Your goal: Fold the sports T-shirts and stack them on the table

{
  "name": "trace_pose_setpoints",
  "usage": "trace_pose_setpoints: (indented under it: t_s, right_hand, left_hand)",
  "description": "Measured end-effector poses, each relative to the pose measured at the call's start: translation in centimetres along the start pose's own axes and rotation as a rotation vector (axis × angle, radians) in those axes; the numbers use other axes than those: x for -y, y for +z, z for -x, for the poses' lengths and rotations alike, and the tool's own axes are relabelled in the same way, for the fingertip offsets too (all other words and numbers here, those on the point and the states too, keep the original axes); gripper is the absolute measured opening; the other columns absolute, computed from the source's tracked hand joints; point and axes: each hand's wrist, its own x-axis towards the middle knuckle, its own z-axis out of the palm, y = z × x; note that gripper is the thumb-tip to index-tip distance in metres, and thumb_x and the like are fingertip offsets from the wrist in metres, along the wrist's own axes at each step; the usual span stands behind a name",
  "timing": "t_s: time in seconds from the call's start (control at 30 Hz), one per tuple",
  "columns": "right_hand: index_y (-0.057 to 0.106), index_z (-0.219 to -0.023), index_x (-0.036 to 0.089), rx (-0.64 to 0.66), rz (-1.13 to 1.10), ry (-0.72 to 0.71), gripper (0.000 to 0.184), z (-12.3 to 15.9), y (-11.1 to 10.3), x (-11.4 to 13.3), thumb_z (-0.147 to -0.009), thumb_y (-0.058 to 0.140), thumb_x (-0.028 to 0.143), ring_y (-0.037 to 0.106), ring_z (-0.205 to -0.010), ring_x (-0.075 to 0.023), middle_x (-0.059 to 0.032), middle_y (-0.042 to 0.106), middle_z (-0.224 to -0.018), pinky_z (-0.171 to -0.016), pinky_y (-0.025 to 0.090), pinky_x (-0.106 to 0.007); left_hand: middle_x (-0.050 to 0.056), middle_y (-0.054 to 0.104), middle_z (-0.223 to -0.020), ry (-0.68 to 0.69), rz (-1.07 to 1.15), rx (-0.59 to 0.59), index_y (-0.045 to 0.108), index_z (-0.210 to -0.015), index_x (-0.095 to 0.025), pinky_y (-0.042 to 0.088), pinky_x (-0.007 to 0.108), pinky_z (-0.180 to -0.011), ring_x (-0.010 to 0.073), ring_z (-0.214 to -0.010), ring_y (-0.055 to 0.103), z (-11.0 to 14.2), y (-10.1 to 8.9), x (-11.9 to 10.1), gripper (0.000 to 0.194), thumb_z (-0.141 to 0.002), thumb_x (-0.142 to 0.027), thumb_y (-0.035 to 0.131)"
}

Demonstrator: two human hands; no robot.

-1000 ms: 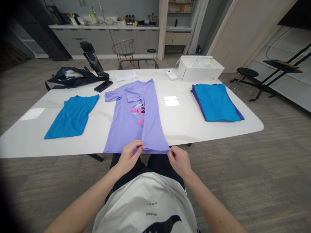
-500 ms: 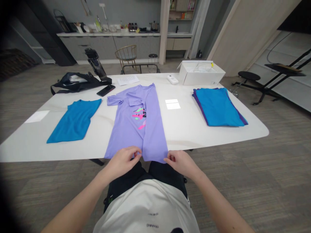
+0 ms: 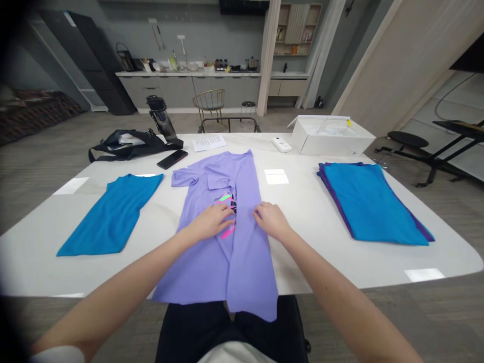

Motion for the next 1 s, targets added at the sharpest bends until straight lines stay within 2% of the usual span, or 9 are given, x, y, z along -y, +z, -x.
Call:
trace_pose_setpoints:
  t_s: [0.1, 0.17, 0.27, 0.37, 0.53, 0.63, 0.73, 0.87, 1.0]
  right_hand:
    - [0.07, -0.094, 0.021, 0.032, -0.029, 0.019, 0.028, -2.0, -0.2, -1.1, -0.104, 0.05, 0.038, 0.064, -0.083, -0.0184, -0.0047, 0.069, -0.09, -0.075, 0.04, -0.028]
    - [0.069, -0.096, 0.021, -0.001, -0.073, 0.057, 0.027, -4.9, -0.8, -2.1, -0.103, 0.05, 0.039, 0.062, -0.08, -0.0176, -0.0035, 0.069, -0.088, -0.072, 0.039, -0.028]
    - [0.069, -0.109, 0.02, -0.082, -0.111, 0.087, 0.022, -11.8, -1.7, -4.0, -0.101, 0.053, 0.033, 0.062, -0.085, -0.0186, -0.0053, 0.068, -0.095, -0.078, 0.042, -0.028]
    - [0.065, -0.127, 0.018, -0.155, -0.121, 0.122, 0.032, -19.9, -2.1, -6.1, -0.1, 0.05, 0.025, 0.061, -0.103, -0.0241, -0.0123, 0.064, -0.114, -0.092, 0.046, -0.034]
    - [0.053, -0.148, 0.03, -0.163, -0.072, 0.307, 0.052, -29.5, -0.5, -9.5, -0.096, 0.051, 0.025, 0.046, -0.13, -0.036, -0.0142, 0.049, -0.145, -0.102, 0.047, -0.052]
    - [0.058, -0.142, 0.032, -0.158, -0.072, 0.302, 0.046, -31.7, 0.9, -10.7, -0.097, 0.053, 0.037, 0.043, -0.132, -0.0383, -0.0135, 0.046, -0.149, -0.102, 0.046, -0.059]
    - [0.068, -0.125, 0.027, -0.191, -0.015, 0.219, 0.033, -32.3, 1.6, -11.2, -0.097, 0.054, 0.04, 0.045, -0.128, -0.0368, -0.014, 0.051, -0.142, -0.1, 0.047, -0.057]
    - [0.071, -0.108, 0.02, -0.188, 0.105, 0.173, 0.028, -32.6, 0.9, -11.1, -0.1, 0.05, 0.037, 0.048, -0.123, -0.0356, -0.0169, 0.058, -0.131, -0.099, 0.046, -0.054]
    - [0.068, -0.112, 0.015, -0.293, 0.138, 0.287, 0.033, -32.9, 0.2, -10.6, -0.102, 0.043, 0.033, 0.048, -0.122, -0.0368, -0.0211, 0.059, -0.128, -0.097, 0.045, -0.055]
  left_hand:
    - [0.007, 0.07, -0.112, 0.035, -0.02, -0.006, 0.068, -0.117, -0.025, 0.046, 0.038, -0.097, 0.0229, -0.108, 0.065, -0.9, 0.1, 1.8, 0.026, -0.102, -0.04, 0.053]
    - [0.007, 0.07, -0.117, -0.073, -0.023, -0.081, 0.066, -0.119, -0.025, 0.045, 0.04, -0.098, 0.0234, -0.111, 0.064, -2.7, -0.8, 4.4, 0.026, -0.103, -0.036, 0.049]
    - [0.011, 0.068, -0.127, -0.362, -0.056, -0.18, 0.062, -0.127, -0.021, 0.044, 0.046, -0.101, 0.0289, -0.12, 0.061, -7.0, -2.4, 10.0, 0.032, -0.101, -0.029, 0.045]
    - [0.018, 0.063, -0.135, -0.621, -0.099, -0.179, 0.056, -0.136, -0.015, 0.042, 0.056, -0.104, 0.0366, -0.127, 0.057, -11.1, -3.2, 15.4, 0.042, -0.102, -0.034, 0.041]
    - [0.023, 0.06, -0.136, -0.742, -0.141, -0.056, 0.067, -0.12, -0.015, 0.036, 0.062, -0.108, 0.0433, -0.131, 0.051, -13.9, -2.5, 20.1, 0.054, -0.1, -0.056, 0.039]
    - [0.022, 0.062, -0.133, -0.74, -0.146, -0.044, 0.068, -0.112, -0.017, 0.037, 0.06, -0.107, 0.0429, -0.128, 0.053, -13.8, -1.7, 21.2, 0.049, -0.096, -0.059, 0.048]
    - [0.017, 0.069, -0.12, -0.689, -0.07, -0.097, 0.068, -0.1, -0.02, 0.037, 0.054, -0.105, 0.0382, -0.122, 0.057, -13.7, -1.5, 21.8, 0.036, -0.096, -0.051, 0.052]
    - [0.003, 0.068, -0.08, -0.659, 0.208, -0.331, 0.063, -0.093, -0.022, 0.046, 0.037, -0.085, 0.025, -0.085, 0.065, -14.4, -2.9, 21.7, 0.025, -0.093, -0.047, 0.059]
    - [-0.007, 0.052, -0.058, -0.618, 0.535, -0.515, 0.057, -0.102, -0.024, 0.041, 0.027, -0.06, 0.0154, -0.054, 0.053, -15.6, -4.7, 22.2, 0.029, -0.084, -0.043, 0.07]
